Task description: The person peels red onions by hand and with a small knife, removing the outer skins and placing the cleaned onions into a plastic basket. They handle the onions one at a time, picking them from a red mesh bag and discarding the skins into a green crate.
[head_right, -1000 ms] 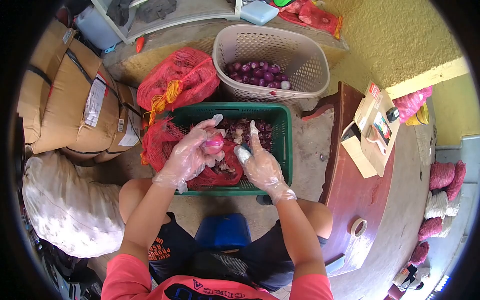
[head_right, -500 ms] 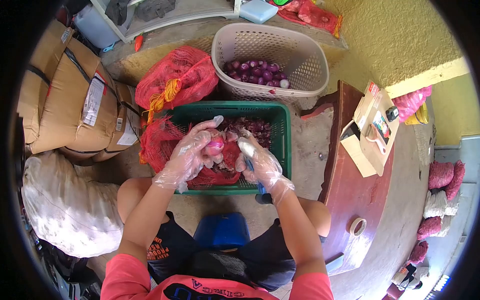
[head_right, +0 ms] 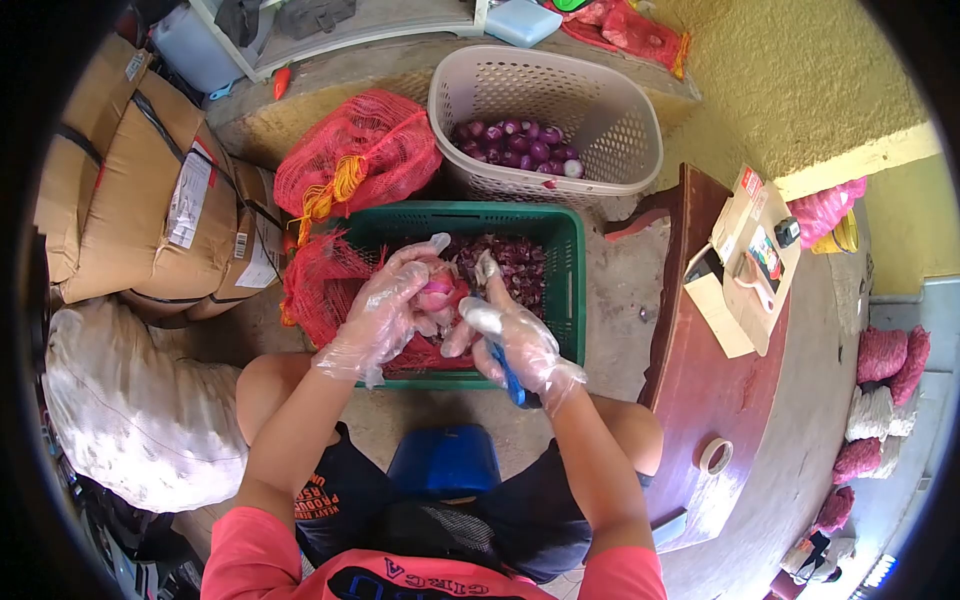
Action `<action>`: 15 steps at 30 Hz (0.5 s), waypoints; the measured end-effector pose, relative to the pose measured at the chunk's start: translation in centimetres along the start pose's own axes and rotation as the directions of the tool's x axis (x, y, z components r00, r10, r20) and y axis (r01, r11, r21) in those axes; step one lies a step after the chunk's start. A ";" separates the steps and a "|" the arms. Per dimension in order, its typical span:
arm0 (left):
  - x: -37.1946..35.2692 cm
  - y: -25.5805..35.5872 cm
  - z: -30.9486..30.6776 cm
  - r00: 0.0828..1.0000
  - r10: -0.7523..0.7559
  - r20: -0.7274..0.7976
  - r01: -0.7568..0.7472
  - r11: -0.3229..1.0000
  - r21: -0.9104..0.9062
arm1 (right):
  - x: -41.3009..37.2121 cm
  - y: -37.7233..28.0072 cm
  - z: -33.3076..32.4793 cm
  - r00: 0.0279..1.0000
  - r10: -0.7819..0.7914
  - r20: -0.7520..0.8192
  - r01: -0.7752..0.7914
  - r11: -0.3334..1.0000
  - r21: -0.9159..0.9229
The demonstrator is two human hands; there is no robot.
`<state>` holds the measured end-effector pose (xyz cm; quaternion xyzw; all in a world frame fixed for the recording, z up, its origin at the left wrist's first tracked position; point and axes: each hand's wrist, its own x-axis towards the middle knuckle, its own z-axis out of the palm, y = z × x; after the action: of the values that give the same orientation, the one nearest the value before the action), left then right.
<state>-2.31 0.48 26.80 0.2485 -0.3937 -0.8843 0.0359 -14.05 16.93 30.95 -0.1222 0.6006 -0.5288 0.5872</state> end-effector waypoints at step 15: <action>0.3 -0.1 -0.4 0.994 0.102 0.030 -0.102 0.995 0.020 | 1.1 2.3 0.1 0.910 -0.407 0.079 0.322 0.575 -0.752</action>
<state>-2.37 0.22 26.37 0.2158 -0.4160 -0.8804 0.0727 -13.21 17.01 28.57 -0.4469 0.7553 -0.3477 0.3299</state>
